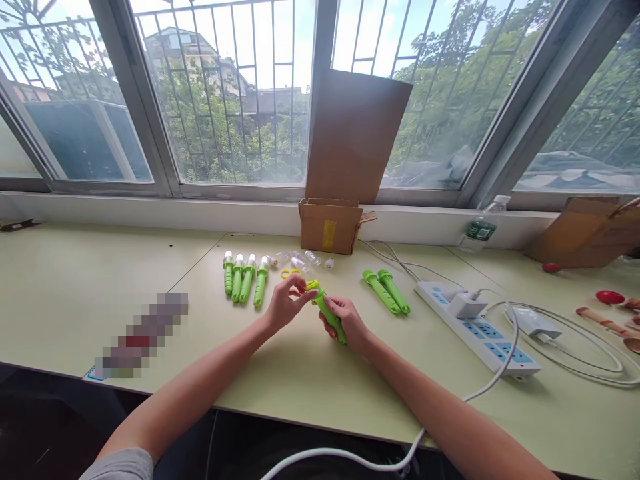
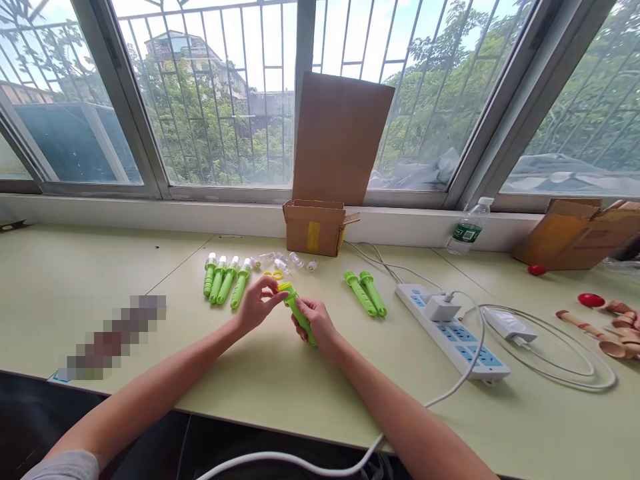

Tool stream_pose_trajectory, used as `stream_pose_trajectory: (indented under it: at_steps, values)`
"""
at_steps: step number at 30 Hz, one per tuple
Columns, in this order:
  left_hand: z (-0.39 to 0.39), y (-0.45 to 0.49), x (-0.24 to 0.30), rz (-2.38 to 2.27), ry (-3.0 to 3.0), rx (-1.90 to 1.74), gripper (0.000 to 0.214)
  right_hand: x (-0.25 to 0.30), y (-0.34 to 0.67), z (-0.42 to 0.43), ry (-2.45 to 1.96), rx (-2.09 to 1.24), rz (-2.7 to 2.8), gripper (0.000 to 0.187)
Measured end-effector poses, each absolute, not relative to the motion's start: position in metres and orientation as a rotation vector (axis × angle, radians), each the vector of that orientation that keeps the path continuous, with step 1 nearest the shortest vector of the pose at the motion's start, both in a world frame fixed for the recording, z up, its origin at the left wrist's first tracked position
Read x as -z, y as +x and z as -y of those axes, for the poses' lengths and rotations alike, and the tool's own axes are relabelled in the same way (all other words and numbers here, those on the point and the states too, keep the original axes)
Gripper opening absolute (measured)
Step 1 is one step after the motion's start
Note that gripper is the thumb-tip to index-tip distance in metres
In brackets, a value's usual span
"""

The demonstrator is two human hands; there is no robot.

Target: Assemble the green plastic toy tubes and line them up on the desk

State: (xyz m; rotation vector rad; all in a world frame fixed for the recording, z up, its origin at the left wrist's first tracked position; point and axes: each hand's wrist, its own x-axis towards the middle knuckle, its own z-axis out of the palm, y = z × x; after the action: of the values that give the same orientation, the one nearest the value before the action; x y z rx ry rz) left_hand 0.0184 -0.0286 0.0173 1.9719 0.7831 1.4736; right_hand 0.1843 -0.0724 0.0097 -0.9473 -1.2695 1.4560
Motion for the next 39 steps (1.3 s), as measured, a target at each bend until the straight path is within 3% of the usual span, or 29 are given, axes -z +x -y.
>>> stream_pose_trajectory:
  at_steps: [28,39]
  values:
    - [0.0317,0.0167,-0.0234,-0.782,2.094,-1.458,0.019,-0.0122,0.1852,0.0712,-0.933,-1.527,1.219,0.042]
    - [0.0284,0.0167,-0.0222,-0.761,2.133,-1.431,0.034,-0.0088,0.1876,0.0681,-0.910,-1.600,1.172,0.034]
